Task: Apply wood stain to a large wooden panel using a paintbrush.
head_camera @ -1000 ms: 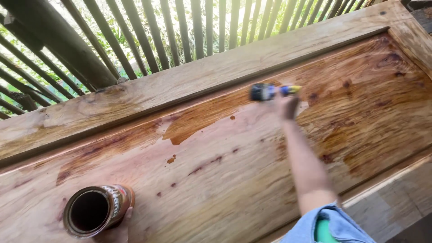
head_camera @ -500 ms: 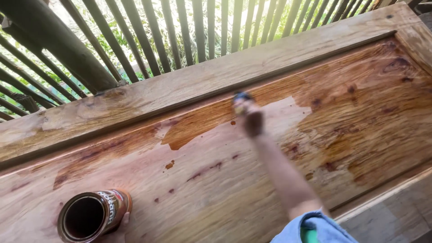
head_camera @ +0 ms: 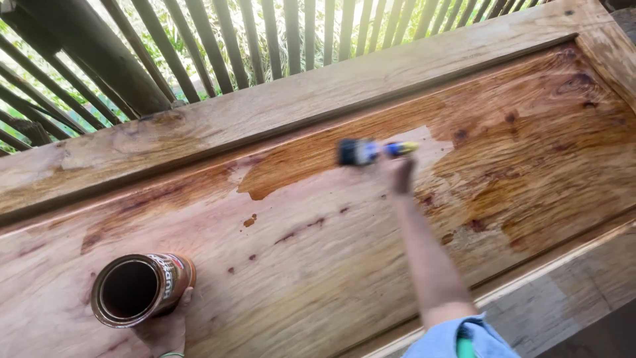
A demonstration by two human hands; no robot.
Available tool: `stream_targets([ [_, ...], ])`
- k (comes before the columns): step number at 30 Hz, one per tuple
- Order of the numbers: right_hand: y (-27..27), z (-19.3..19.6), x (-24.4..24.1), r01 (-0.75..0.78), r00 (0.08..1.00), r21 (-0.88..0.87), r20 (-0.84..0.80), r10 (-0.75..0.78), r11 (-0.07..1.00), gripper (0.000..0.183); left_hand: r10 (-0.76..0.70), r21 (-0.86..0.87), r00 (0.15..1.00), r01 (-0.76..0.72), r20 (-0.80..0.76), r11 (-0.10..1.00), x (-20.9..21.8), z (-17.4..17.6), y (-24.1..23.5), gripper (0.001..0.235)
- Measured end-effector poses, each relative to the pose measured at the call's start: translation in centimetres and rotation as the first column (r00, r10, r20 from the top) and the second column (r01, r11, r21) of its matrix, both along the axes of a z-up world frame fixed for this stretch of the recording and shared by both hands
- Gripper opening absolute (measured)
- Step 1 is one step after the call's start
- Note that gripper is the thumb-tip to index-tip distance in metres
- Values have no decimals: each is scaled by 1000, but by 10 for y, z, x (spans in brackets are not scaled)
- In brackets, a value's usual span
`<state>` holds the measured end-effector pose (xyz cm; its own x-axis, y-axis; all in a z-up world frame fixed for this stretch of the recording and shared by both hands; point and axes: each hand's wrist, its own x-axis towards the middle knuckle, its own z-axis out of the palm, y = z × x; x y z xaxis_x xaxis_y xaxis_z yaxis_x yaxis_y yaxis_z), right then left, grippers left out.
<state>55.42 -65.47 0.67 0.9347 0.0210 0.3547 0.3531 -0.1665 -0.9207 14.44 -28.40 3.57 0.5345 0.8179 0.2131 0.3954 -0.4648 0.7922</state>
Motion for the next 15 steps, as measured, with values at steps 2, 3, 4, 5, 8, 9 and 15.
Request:
stream_targets([
  [2, -80, 15, 32, 307, 947, -305, 190, -258, 902, 14, -16, 58, 1000, 18, -21, 998, 1, -3, 2, 104],
  [3, -105, 18, 41, 314, 946, -308, 186, -267, 898, 14, -26, 56, 999, 27, -25, 998, 1, -4, 1, 104],
  [4, -128, 24, 52, 288, 958, -291, 110, -267, 913, 15, -30, 57, 999, 31, -18, 998, 3, -4, 1, 104],
  [5, -151, 34, 62, 262, 964, -271, 33, -263, 926, 16, -34, 57, 999, 35, -11, 998, 4, -5, 1, 104],
  [8, -157, 38, 75, 194, 952, -191, -201, -232, 962, 19, -48, 64, 999, 48, 6, 997, 7, -3, 3, 105],
  [9, -131, 36, 62, 175, 938, -158, -274, -213, 972, 20, -52, 66, 999, 51, 13, 996, 8, -2, 4, 105],
  [15, 66, 77, -76, 78, 801, 13, -596, -54, 997, 28, -41, 60, 998, 38, 51, 997, 3, -4, 3, 105],
])
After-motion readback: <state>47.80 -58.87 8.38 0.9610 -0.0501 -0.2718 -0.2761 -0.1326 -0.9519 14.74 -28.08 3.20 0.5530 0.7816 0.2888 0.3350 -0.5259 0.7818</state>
